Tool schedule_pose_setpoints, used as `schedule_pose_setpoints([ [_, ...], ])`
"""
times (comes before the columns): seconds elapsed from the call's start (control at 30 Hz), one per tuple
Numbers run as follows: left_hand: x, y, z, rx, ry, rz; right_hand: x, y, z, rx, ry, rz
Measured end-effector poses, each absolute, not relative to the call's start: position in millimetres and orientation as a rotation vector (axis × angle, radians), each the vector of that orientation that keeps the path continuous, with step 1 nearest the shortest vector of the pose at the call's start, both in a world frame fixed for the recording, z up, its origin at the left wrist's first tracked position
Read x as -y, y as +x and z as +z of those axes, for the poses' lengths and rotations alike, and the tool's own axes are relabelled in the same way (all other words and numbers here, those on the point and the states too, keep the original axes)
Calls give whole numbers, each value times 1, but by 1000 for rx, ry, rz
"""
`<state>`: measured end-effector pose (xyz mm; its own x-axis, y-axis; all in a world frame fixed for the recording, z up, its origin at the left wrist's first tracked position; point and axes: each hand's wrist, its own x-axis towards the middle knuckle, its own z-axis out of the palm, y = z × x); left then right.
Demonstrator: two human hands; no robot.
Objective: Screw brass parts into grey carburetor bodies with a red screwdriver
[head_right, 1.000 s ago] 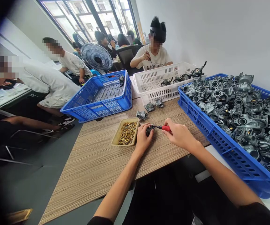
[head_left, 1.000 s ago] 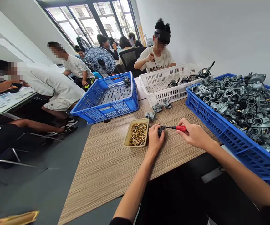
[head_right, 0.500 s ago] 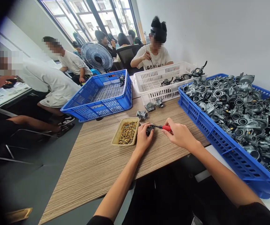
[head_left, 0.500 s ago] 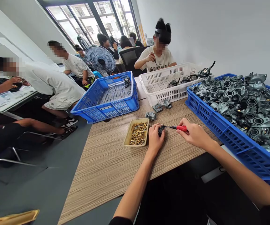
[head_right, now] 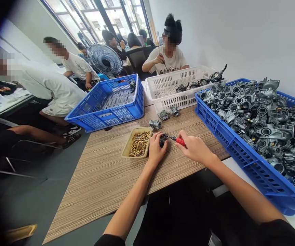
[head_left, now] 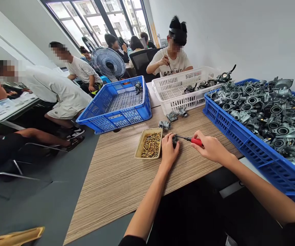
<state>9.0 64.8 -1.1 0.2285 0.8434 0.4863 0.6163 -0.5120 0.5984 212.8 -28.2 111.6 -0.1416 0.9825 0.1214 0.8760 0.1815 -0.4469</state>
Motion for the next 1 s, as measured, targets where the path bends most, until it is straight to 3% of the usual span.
schedule_pose_setpoints([
  [0.43, -66, 9, -1, -1332, 2194, 1185, 27, 209, 111, 2107, -1899, 220],
  [1.0, -66, 10, 0, -1272, 2213, 1179, 24, 236, 131, 1864, -1820, 258],
])
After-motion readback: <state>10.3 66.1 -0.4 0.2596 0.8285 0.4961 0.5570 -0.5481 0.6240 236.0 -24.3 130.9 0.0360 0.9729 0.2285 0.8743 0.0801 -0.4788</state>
